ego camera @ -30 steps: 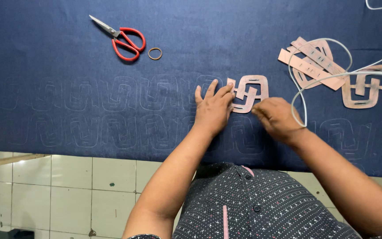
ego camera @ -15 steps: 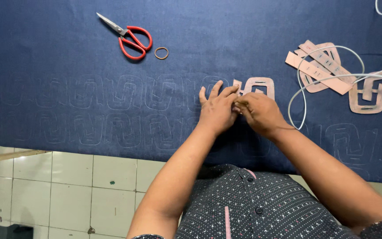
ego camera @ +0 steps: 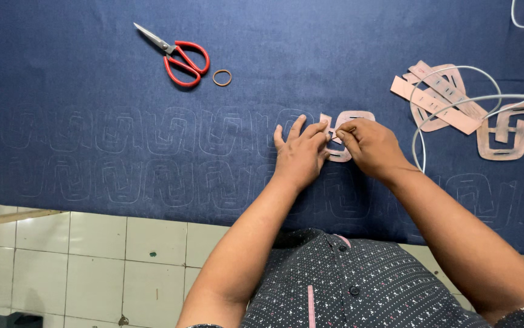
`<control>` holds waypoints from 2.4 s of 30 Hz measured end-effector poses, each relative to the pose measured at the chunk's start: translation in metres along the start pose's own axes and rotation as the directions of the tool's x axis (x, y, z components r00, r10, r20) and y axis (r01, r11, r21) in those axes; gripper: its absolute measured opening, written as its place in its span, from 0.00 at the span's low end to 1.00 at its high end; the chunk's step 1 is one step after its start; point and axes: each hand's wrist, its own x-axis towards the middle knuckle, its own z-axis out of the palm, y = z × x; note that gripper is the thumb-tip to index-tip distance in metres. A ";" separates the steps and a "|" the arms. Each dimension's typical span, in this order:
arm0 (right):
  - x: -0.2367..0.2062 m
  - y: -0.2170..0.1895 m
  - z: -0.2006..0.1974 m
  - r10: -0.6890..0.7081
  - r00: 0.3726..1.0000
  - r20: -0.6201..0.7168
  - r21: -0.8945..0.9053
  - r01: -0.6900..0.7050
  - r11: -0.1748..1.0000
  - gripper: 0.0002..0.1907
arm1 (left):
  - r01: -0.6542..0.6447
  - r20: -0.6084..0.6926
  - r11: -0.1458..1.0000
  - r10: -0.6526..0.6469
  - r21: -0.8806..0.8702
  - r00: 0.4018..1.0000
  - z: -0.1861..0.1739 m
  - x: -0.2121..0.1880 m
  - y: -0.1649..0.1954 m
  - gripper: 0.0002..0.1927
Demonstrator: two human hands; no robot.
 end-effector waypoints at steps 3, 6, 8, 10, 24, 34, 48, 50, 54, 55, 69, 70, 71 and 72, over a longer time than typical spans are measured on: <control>0.012 0.002 -0.004 -0.051 0.999 0.000 -0.069 0.051 0.996 0.09 | -0.024 -0.018 1.000 0.024 0.018 1.000 0.004 0.000 -0.001 0.16; 0.017 0.001 -0.006 -0.018 1.000 0.023 -0.067 0.019 0.998 0.08 | -0.075 -0.051 0.992 0.080 0.099 0.995 0.013 -0.002 0.000 0.15; 0.019 0.001 -0.007 0.007 1.000 0.024 -0.047 -0.006 0.999 0.09 | -0.124 -0.072 0.970 0.142 0.207 0.987 0.019 0.000 0.002 0.15; 0.022 0.003 -0.010 -0.003 1.000 -0.004 -0.034 0.003 0.999 0.09 | -0.173 -0.085 0.971 0.189 0.163 0.978 0.023 0.000 0.006 0.14; 0.018 0.028 -0.043 -0.037 0.999 -0.032 -0.176 0.031 0.984 0.07 | -0.292 0.024 0.895 0.302 0.338 0.953 0.030 0.003 0.021 0.17; -0.062 0.017 -0.058 0.055 0.998 0.028 -0.125 -0.051 0.991 0.08 | -0.264 0.150 0.941 0.236 0.209 0.960 0.032 0.004 0.027 0.22; -0.071 0.011 -0.042 -0.061 0.993 -0.098 -0.013 0.060 0.998 0.06 | -0.283 0.103 0.932 0.266 0.227 0.958 0.024 -0.003 0.025 0.23; -0.071 0.012 -0.041 -0.097 0.988 -0.119 -0.012 0.096 0.995 0.06 | -0.292 0.098 0.927 0.276 0.236 0.956 0.023 -0.004 0.025 0.23; -0.066 0.014 -0.041 -0.035 0.995 -0.090 -0.008 0.034 0.999 0.05 | -0.284 0.093 0.930 0.269 0.233 0.959 0.023 -0.004 0.026 0.25; -0.062 0.015 -0.041 -0.007 0.997 -0.075 -0.006 0.007 1.000 0.05 | -0.285 0.095 0.925 0.270 0.251 0.958 0.023 -0.003 0.026 0.25; -0.026 0.019 -0.035 0.009 0.989 -0.149 -0.149 -0.031 0.988 0.06 | -0.257 0.040 0.951 0.254 0.174 0.966 0.026 -0.001 0.012 0.24; -0.021 0.021 -0.034 -0.029 0.985 -0.169 -0.157 0.002 0.988 0.06 | -0.263 0.043 0.948 0.259 0.181 0.965 0.026 -0.001 0.013 0.24; -0.015 0.023 -0.032 -0.039 0.982 -0.184 -0.155 0.010 0.988 0.05 | -0.268 0.045 0.945 0.264 0.188 0.963 0.026 0.000 0.012 0.24; -0.009 0.025 -0.029 -0.048 0.979 -0.200 -0.152 0.017 0.988 0.05 | -0.264 0.051 0.946 0.259 0.186 0.965 0.024 0.000 0.011 0.23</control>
